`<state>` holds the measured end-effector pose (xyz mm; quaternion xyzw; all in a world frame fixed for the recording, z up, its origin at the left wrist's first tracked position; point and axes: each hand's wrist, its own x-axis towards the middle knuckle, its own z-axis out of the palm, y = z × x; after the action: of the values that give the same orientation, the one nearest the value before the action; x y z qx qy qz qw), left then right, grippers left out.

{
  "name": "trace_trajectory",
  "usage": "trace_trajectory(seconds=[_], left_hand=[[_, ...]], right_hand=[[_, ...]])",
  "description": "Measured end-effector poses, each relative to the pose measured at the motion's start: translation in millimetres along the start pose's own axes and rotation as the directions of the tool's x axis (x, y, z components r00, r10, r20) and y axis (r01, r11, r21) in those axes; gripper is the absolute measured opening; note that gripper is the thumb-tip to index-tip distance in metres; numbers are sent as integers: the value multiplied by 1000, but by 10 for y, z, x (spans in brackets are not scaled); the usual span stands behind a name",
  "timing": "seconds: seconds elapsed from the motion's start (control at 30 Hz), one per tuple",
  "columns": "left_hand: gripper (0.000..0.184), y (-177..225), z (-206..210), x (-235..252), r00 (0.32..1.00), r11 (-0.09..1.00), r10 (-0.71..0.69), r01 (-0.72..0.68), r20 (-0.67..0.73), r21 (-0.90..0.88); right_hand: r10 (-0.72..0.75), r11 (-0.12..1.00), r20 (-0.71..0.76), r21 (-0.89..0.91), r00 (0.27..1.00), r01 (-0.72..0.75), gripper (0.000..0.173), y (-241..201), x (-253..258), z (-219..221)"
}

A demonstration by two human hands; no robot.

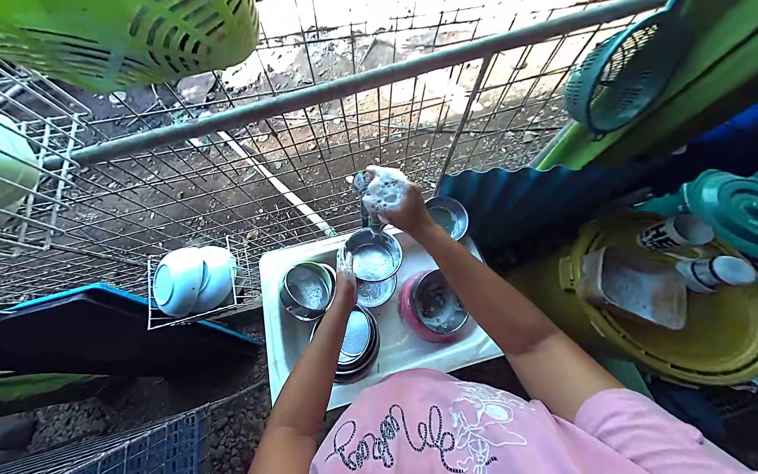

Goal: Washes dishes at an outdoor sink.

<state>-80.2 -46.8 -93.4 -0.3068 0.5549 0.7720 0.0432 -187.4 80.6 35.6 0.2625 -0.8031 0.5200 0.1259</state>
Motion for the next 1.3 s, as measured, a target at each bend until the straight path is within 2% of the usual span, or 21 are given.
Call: trace_trajectory(seconds=[0.07,0.1,0.17,0.23,0.27,0.33,0.4,0.43,0.5,0.57,0.7,0.73,0.83,0.87,0.97,1.0,1.1,1.17,1.2,1.23,1.3], left_hand=[[53,-52,-10,46,1000,1000,18,-18,-25,11],[52,-78,-16,65,999,1000,24,-23,-38,11],[51,-131,-21,87,998,999,41,-40,-50,20],[50,-211,4,54,997,994,74,-72,-25,77],[50,-240,50,13,997,992,76,-75,-5,103],[48,-322,183,-72,999,995,50,-51,14,83],[44,-378,234,-54,996,996,86,-85,-34,39],[43,-381,177,-17,989,990,131,-127,-74,55],[46,-355,-14,9,976,975,192,-178,-102,132],[49,-382,-40,-61,983,977,164,-151,-83,149],[45,-442,274,-265,996,993,77,-73,-44,92],[45,-404,299,-274,993,987,115,-111,-26,121],[48,-307,72,-202,977,954,213,-204,-15,222],[49,-311,4,-177,982,963,187,-176,-35,206],[51,-367,113,-233,994,981,105,-99,-29,169],[49,-373,207,-265,994,982,103,-98,-21,163],[45,-271,234,-236,982,968,188,-183,-17,173],[47,-127,77,-222,980,952,198,-185,-31,242],[47,-124,21,-221,981,945,194,-179,-29,275],[48,-154,9,-229,983,940,181,-167,-20,297],[48,-225,90,-258,989,943,150,-138,-17,304]], right_hand=[[75,990,-123,131,990,-59,57,-7,-191,-93],[221,955,-139,230,965,-186,57,10,-367,-146],[553,788,-95,380,827,-484,50,163,-696,-123],[744,629,35,302,668,-717,44,332,-857,54],[757,623,84,209,648,-754,44,384,-892,180],[687,719,166,-14,707,-695,43,426,-991,453],[579,813,333,-174,744,-555,40,408,-1125,620],[526,850,447,-244,724,-467,37,400,-1172,600],[468,880,653,-409,595,-242,33,460,-1203,400],[509,837,714,-540,480,-84,34,548,-1121,200],[610,729,545,-671,575,-138,38,421,-1041,339],[624,725,554,-674,551,-143,40,357,-1069,369],[597,782,716,-620,362,-62,33,187,-1186,211],[558,804,738,-594,378,-28,31,248,-1192,128],[336,861,645,-506,686,54,28,624,-1178,126],[331,876,609,-483,721,6,31,675,-1172,216],[307,948,557,-252,771,-195,30,616,-1314,447],[239,969,697,-217,676,-118,26,680,-1367,380],[265,954,771,-297,579,-42,28,719,-1321,311],[288,931,791,-362,540,35,29,756,-1264,288],[245,931,690,-364,682,34,28,847,-1235,431]])
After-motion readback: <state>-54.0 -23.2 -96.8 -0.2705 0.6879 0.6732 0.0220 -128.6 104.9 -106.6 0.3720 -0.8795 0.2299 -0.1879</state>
